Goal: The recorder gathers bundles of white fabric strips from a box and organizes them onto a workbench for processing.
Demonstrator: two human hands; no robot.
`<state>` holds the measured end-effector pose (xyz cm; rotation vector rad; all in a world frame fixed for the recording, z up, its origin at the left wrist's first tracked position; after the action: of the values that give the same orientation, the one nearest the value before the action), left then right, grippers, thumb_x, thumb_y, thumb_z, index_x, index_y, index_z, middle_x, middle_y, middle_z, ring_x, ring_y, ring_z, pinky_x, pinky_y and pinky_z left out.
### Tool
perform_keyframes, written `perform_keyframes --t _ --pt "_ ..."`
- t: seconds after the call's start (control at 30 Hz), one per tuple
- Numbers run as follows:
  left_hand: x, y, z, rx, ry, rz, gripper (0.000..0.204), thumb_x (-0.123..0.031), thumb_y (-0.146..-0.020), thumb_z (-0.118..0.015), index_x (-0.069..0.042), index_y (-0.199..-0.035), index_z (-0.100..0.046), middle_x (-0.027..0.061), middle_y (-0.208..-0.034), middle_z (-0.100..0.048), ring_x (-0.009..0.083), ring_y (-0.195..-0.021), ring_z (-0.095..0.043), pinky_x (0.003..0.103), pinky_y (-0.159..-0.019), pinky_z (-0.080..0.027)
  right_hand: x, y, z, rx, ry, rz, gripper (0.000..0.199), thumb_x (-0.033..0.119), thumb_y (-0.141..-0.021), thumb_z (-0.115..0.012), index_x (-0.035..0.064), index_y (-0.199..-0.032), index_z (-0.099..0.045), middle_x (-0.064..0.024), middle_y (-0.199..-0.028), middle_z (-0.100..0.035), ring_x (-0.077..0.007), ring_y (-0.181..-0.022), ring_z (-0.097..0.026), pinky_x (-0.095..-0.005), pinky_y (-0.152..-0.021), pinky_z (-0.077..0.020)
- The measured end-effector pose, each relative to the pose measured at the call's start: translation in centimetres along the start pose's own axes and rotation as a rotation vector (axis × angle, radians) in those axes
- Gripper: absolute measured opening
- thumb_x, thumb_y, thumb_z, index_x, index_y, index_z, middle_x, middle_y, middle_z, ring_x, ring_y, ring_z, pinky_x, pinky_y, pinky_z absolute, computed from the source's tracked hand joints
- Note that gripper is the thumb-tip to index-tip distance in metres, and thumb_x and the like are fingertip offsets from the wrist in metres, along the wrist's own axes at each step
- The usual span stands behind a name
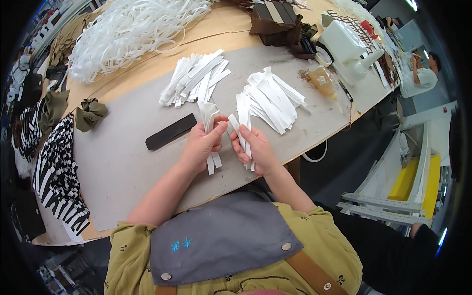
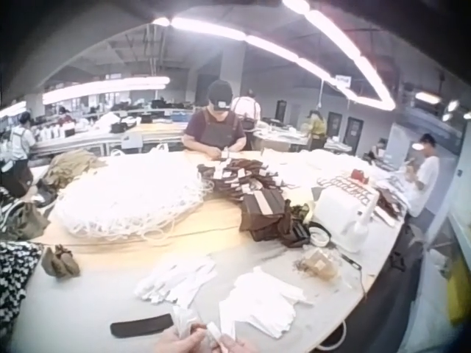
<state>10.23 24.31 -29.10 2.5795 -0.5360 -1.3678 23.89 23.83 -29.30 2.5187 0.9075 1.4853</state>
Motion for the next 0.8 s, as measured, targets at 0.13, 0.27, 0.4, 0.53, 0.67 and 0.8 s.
perform_keyframes --t 0.13,0.27,0.4,0.53,0.67,0.8 --pt "0.3 0.1 0.3 -0.034 -0.141 -0.025 0.018 -0.021 -0.087 -0.065 -0.009 -0.099 -0.059 -0.0030 -0.077 -0.058 0.0012 -0.058 -0.041 0.019 -0.049 -0.029 -0.2 -0.2 -0.1 -0.018 0.052 0.016 0.032 0.032 -0.098 -0.044 0.0022 -0.097 -0.056 -0.0020 -0.068 -0.054 -0.0065 -0.046 -0.045 -0.0192 -0.042 -0.0359" --pt "0.5 0.0 0.3 -0.039 -0.134 -0.037 0.017 -0.022 -0.090 -0.062 -0.011 -0.100 -0.056 -0.0044 -0.073 -0.053 0.0017 -0.060 -0.037 0.019 -0.051 -0.029 -0.4 -0.1 -0.3 -0.022 0.103 0.021 0.034 0.032 -0.099 -0.044 0.0017 -0.106 -0.057 -0.0025 -0.075 -0.056 -0.0072 -0.057 -0.051 -0.0191 -0.051 -0.0411" --pt "0.9 -0.8 0.6 0.030 0.101 -0.125 0.013 -0.024 -0.094 -0.056 -0.012 -0.098 -0.053 -0.0043 -0.075 -0.052 0.0035 -0.064 -0.042 0.020 -0.054 -0.033 0.1 -0.1 -0.7 -0.164 0.081 0.129 0.032 0.030 -0.098 -0.046 0.0019 -0.110 -0.058 -0.0035 -0.079 -0.059 -0.0082 -0.065 -0.054 -0.0212 -0.062 -0.0452" --pt "-0.4 -0.8 0.4 -0.156 0.197 -0.247 0.018 -0.032 -0.098 -0.045 -0.014 -0.094 -0.047 -0.0046 -0.068 -0.039 0.0052 -0.061 -0.039 0.023 -0.056 -0.038 0.7 0.6 0.2 -0.114 0.249 0.183 0.034 0.030 -0.098 -0.047 0.0017 -0.111 -0.059 -0.0020 -0.075 -0.058 -0.0073 -0.067 -0.053 -0.0221 -0.065 -0.0435" --pt "-0.8 -0.2 0.5 0.006 0.244 -0.184 0.022 -0.037 -0.099 -0.042 -0.015 -0.095 -0.043 -0.0056 -0.063 -0.031 0.0045 -0.053 -0.032 0.021 -0.050 -0.032 0.9 0.9 0.3 -0.069 0.249 0.126 0.036 0.034 -0.097 -0.049 0.0023 -0.107 -0.062 0.0029 -0.063 -0.049 -0.0046 -0.059 -0.044 -0.0195 -0.054 -0.0359" --pt "-0.6 0.3 0.0 0.038 0.186 -0.115 0.021 -0.031 -0.096 -0.052 -0.011 -0.095 -0.043 -0.0060 -0.064 -0.033 0.0035 -0.051 -0.030 0.019 -0.045 -0.025 1.1 1.0 0.0 -0.110 0.237 0.110 0.036 0.036 -0.097 -0.049 0.0024 -0.099 -0.061 0.0046 -0.058 -0.042 -0.0035 -0.050 -0.035 -0.0191 -0.045 -0.0283"
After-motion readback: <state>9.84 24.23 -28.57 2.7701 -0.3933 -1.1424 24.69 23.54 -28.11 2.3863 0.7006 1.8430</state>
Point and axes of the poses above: each hand's wrist, its own y-axis away from the middle knuckle, its own z-axis out of the back of the hand, x = y × z, the point moved 5 cm from there along -y, towards the middle knuckle
